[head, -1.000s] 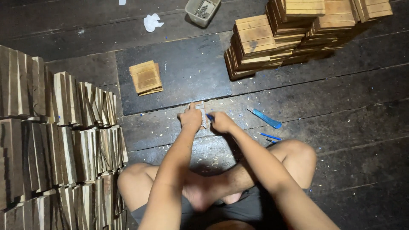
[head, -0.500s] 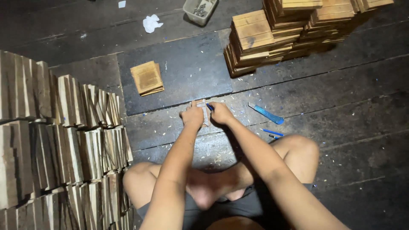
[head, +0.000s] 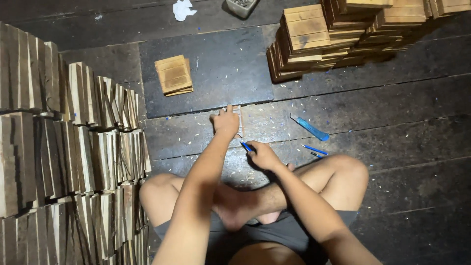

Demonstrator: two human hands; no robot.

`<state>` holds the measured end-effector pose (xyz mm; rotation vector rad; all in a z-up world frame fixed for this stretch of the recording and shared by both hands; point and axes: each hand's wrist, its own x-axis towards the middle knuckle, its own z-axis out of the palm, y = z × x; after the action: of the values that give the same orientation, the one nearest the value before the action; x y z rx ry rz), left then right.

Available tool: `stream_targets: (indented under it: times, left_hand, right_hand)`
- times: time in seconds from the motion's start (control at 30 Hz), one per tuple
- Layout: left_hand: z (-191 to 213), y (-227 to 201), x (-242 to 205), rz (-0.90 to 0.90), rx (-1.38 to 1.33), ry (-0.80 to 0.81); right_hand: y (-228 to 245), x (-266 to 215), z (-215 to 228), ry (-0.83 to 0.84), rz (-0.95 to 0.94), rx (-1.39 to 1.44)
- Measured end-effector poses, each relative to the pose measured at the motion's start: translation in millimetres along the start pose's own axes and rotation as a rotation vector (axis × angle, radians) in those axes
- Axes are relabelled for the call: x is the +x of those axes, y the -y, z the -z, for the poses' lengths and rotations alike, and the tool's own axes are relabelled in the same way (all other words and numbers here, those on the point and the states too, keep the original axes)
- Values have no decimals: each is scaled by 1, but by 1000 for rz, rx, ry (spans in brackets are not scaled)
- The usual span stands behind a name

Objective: Marking small wooden blocks with a pen and template for future cutting.

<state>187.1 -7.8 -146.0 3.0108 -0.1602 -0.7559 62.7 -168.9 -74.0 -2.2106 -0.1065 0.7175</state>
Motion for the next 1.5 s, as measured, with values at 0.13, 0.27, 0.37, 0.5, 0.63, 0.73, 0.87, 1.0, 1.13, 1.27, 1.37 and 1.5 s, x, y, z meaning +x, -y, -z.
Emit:
stream_targets:
  times: [0.13, 0.27, 0.37, 0.5, 0.63, 0.73, 0.87, 1.0, 1.13, 1.27, 1.37, 1.5]
  left_hand:
    - [30, 6, -34, -19, -11, -5]
    - [35, 17, -43, 6, -253, 4]
    - [28, 19, -39, 17, -308, 13]
    - [38, 15, -44, 39, -325, 33]
    - [36, 13, -38, 68, -376, 39]
    - [27, 13, -30, 71, -395, 40]
    - [22, 14, -26, 79, -452, 56]
    - [25, 13, -24, 81, -485, 41]
    - [33, 10, -33, 83, -461, 38]
    - [33, 11, -35, 79, -457, 31]
    - [31, 9, -33, 74, -448, 32]
    - [36, 9, -34, 79, -445, 36]
  right_hand:
    - [-4, 16, -21, -67, 10, 61]
    - [-13, 36, -36, -117, -1, 110]
    - [-13, 42, -42, -128, -11, 111]
    - [-10, 45, -45, -155, -35, 125]
    - [0, 39, -43, -166, -56, 186]
    - [-13, 46, -50, -158, -81, 200]
    - [-35, 63, -64, -175, -91, 206]
    - [-22, 56, -56, -145, -79, 185]
    - [-15, 47, -54, -105, -47, 175]
    - [-24, 56, -56, -145, -95, 188]
    - [-24, 57, -54, -133, -106, 168]
    - [-45, 74, -64, -119, -81, 208]
